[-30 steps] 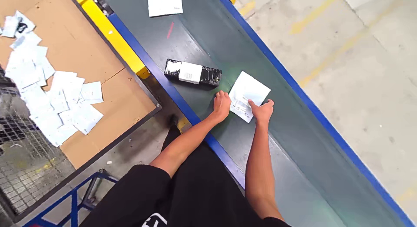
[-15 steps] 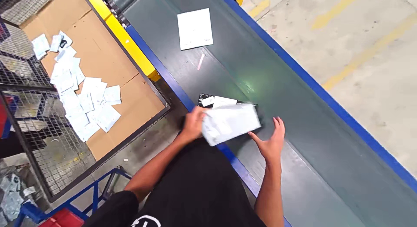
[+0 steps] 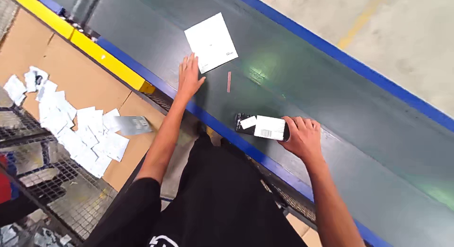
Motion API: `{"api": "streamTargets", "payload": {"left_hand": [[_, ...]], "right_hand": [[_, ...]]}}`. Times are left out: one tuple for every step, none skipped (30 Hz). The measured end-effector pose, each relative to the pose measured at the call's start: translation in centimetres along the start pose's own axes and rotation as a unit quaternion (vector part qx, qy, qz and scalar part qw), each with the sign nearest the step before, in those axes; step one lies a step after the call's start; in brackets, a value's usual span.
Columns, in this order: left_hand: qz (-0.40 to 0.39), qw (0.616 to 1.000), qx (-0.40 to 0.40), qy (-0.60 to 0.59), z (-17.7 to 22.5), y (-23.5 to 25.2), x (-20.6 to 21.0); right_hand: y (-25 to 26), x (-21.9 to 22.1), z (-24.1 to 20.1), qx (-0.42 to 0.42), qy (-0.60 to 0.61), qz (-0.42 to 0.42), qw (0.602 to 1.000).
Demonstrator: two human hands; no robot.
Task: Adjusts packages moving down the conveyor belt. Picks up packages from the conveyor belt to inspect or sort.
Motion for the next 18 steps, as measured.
{"api": "streamTargets", "payload": {"left_hand": [[-0.050, 0.998, 0.035, 0.031, 1.8, 2.6, 1.2], [-0.088, 0.993, 0.054, 0.059, 3.2, 4.7, 2.2], [-0.119, 0.987, 0.060, 0.086, 4.2, 6.1, 2.9], [-0.143, 0.981, 0.065, 0.113, 5.2, 6.9, 3.5], [-0.155, 0.977, 0.071, 0.128, 6.3, 7.0, 3.9], [-0.156, 0.976, 0.079, 0.131, 7.4, 6.6, 4.4], [-0.150, 0.976, 0.091, 0.130, 8.4, 5.9, 5.0], [-0.150, 0.975, 0.100, 0.127, 9.2, 4.9, 5.6], [-0.139, 0.975, 0.120, 0.124, 9.8, 4.0, 6.0], [-0.117, 0.973, 0.155, 0.123, 9.9, 3.2, 6.5], [-0.100, 0.970, 0.190, 0.113, 9.5, 2.2, 7.1], [-0.084, 0.966, 0.224, 0.099, 8.9, 1.4, 7.3], [-0.068, 0.960, 0.258, 0.088, 7.7, 0.6, 7.3], [-0.052, 0.952, 0.291, 0.083, 6.0, -0.8, 7.3], [-0.033, 0.944, 0.318, 0.085, 3.6, -2.3, 7.0], [-0.016, 0.938, 0.333, 0.090, 0.6, -4.0, 6.3], [0.003, 0.938, 0.335, 0.093, -3.1, -6.0, 5.3], [0.013, 0.948, 0.307, 0.082, -7.4, -8.5, 4.0]], "right_hand": [[-1.5, -0.5, -0.8, 0.035, -0.001, 0.029, 0.999], [-2.8, -0.9, -1.6, 0.075, 0.003, 0.060, 0.995], [-3.8, -1.3, -2.6, 0.121, 0.013, 0.086, 0.989], [-4.8, -1.5, -3.7, 0.168, 0.029, 0.106, 0.980], [-5.6, -1.7, -4.7, 0.213, 0.044, 0.122, 0.968], [-6.3, -1.7, -5.6, 0.253, 0.058, 0.139, 0.956], [-6.8, -1.4, -6.4, 0.286, 0.066, 0.154, 0.944], [-7.3, -1.1, -7.0, 0.311, 0.072, 0.165, 0.933], [-7.4, -0.9, -7.5, 0.330, 0.072, 0.176, 0.925], [-7.6, -0.6, -8.0, 0.345, 0.070, 0.184, 0.918], [-7.9, -0.5, -8.6, 0.357, 0.067, 0.185, 0.913], [-7.8, -0.4, -9.0, 0.362, 0.064, 0.187, 0.911], [-7.6, -0.3, -9.4, 0.365, 0.062, 0.185, 0.910], [-7.5, -0.2, -10.0, 0.365, 0.062, 0.181, 0.911], [-7.3, -0.1, -10.3, 0.359, 0.066, 0.174, 0.914], [-6.7, 0.1, -10.5, 0.350, 0.070, 0.167, 0.919], [-6.2, 0.4, -10.7, 0.338, 0.075, 0.164, 0.924], [-5.7, 0.6, -11.1, 0.326, 0.080, 0.159, 0.928]]}}
Point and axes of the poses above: each hand's wrist, its own y-axis towards the middle knuckle, its own x-axis out of the palm, z = x × y, the point moved 1 cm from there along y, towards the middle knuckle, and after that the axes turned 4 degrees about -x, right-handed, at the moved point
